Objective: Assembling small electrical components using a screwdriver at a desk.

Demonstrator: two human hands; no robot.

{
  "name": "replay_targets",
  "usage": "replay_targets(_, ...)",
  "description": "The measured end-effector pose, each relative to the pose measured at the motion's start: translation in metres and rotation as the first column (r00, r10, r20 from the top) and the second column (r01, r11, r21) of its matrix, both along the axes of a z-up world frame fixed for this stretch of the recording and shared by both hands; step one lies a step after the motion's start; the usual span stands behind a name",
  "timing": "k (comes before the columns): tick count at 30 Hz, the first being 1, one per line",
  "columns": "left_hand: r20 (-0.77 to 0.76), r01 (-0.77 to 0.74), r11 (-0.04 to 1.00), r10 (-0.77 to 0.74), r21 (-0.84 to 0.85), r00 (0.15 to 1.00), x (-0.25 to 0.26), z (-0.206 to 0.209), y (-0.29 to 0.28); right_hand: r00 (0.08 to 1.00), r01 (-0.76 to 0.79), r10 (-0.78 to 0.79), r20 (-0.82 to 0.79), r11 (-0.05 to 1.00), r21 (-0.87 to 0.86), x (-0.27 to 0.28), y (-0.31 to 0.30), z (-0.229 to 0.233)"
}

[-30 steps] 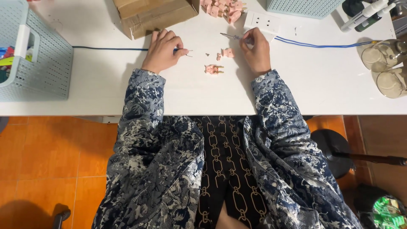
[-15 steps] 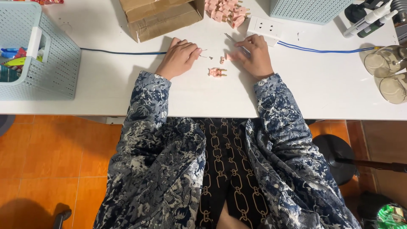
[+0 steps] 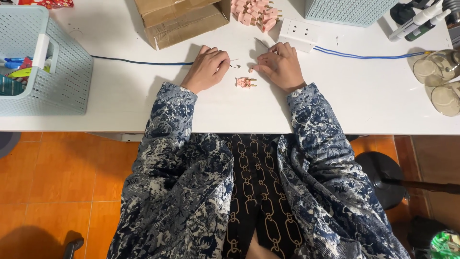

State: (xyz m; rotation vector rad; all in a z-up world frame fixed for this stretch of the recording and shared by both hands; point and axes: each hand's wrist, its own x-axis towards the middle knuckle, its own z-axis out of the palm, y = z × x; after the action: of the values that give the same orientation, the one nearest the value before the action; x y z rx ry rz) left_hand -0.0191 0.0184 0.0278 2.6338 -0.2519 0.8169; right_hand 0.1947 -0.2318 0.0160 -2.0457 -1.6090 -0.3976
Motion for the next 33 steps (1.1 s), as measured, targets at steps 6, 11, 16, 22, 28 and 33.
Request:
replay_targets(6, -0.049, -0.007, 1.0, 0.006, -0.014, 0.999, -0.001, -0.004, 0.003, 0.996, -0.067, 0.065, 0.058, 0.997, 0.033, -0.003, 0.003, -0.004)
replay_targets(11, -0.038, -0.004, 1.0, 0.003, -0.014, 0.999, -0.002, -0.003, 0.002, 0.997, -0.06, 0.061, 0.055, 0.998, -0.018, -0.001, 0.007, -0.014)
replay_targets(16, -0.034, -0.005, 1.0, 0.004, -0.022, 0.999, -0.001, -0.008, 0.003, 0.993, -0.099, 0.099, 0.062, 0.995, -0.004, -0.01, 0.008, -0.007)
replay_targets(22, -0.127, 0.013, 0.997, -0.022, -0.072, 0.992, 0.003, -0.014, 0.004, 0.998, -0.052, 0.052, 0.04, 0.999, 0.003, -0.013, 0.014, -0.004)
replay_targets(28, -0.09, 0.052, 0.986, -0.066, -0.156, 0.994, -0.003, -0.005, -0.014, 0.977, -0.122, 0.137, -0.165, 0.988, 0.097, -0.03, 0.009, 0.011)
replay_targets(33, -0.142, 0.084, 0.976, -0.114, -0.202, 0.983, -0.004, 0.004, -0.021, 0.951, -0.217, 0.238, -0.199, 0.969, 0.122, -0.038, 0.017, 0.009)
